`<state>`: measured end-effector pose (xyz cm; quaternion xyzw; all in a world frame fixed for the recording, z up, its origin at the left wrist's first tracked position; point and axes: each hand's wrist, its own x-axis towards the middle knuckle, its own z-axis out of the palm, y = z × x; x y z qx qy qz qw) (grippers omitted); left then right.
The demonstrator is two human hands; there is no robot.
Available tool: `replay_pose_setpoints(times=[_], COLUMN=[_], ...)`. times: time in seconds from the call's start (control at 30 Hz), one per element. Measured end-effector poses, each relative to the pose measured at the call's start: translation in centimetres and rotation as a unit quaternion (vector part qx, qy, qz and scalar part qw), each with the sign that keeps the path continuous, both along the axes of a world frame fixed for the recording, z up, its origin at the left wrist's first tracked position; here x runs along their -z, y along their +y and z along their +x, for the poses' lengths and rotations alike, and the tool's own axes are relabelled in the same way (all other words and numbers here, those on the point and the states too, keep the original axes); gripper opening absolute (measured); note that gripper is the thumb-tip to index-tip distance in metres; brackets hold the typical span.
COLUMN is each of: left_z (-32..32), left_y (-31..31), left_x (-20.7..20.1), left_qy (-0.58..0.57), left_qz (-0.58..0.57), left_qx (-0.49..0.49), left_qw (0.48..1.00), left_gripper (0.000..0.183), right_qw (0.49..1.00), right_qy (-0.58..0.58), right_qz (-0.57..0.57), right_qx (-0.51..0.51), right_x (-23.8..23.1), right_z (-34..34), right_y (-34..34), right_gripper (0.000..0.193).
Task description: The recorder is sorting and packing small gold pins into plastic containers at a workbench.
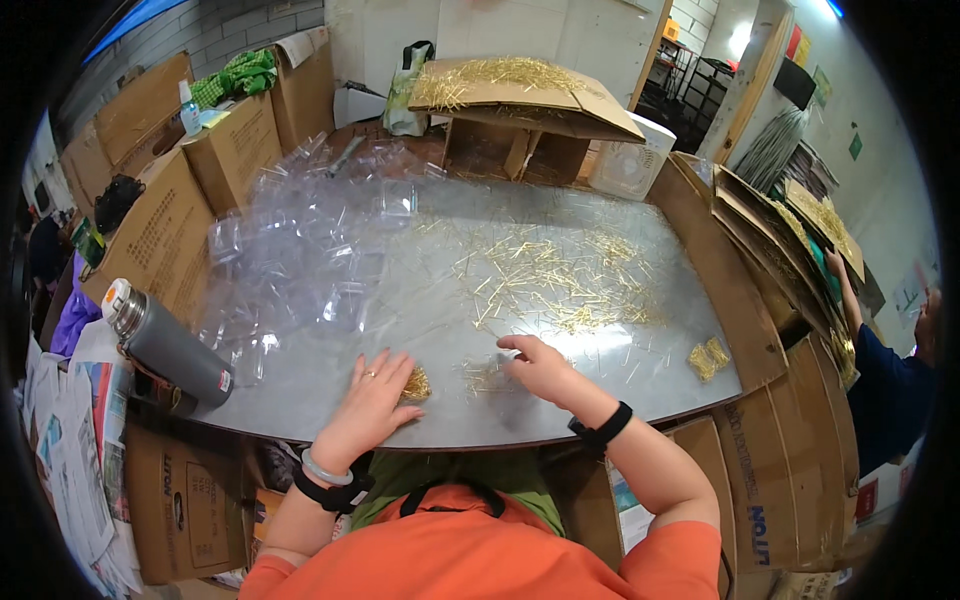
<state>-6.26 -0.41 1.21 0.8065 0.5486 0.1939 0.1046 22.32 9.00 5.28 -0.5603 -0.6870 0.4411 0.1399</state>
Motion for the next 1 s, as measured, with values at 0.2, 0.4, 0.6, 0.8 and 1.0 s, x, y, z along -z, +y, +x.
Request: replay_pose_setpoints(times=[0.2, 0.4, 0.6, 0.8, 1.0], left_z=[0.5, 0.3, -4.0, -4.8, -2.5], left_y=[0.6, -1.0, -6.6, -8.6, -10.3], left_x=[1.4, 0.1, 2.5, 7.5, 15.9], left_qy=[-0.024, -0.085, -0.204, -0.144, -0.181], left_qz=[0.053, 0.101, 0.126, -0.245, -0.214], left_qx=[0.002, 0.011, 0.225, 0.209, 0.036], left_qw=[0.998, 0.991, 0.944, 0.936, 0.959], left_gripper=[0.075, 0.066, 0.032, 0.029, 0.033], right_qw=[0.903, 0.890, 0.919, 0.863, 0.919], right_qy=[-0.181, -0.206, -0.083, -0.169, -0.205], right_qz=[0.369, 0.384, 0.386, 0.364, 0.322], right_qx=[-0.124, -0.135, 0.017, 0.307, 0.094], right_x=[0.8, 2.8, 4.7, 5.7, 5.9], right_z=[0.0, -4.2, -3.0, 9.3, 4.8], right_y=[-7.0, -7.1, -6.9, -5.0, -4.9], right_gripper=[0.063, 0.070, 0.044, 0.050, 0.059])
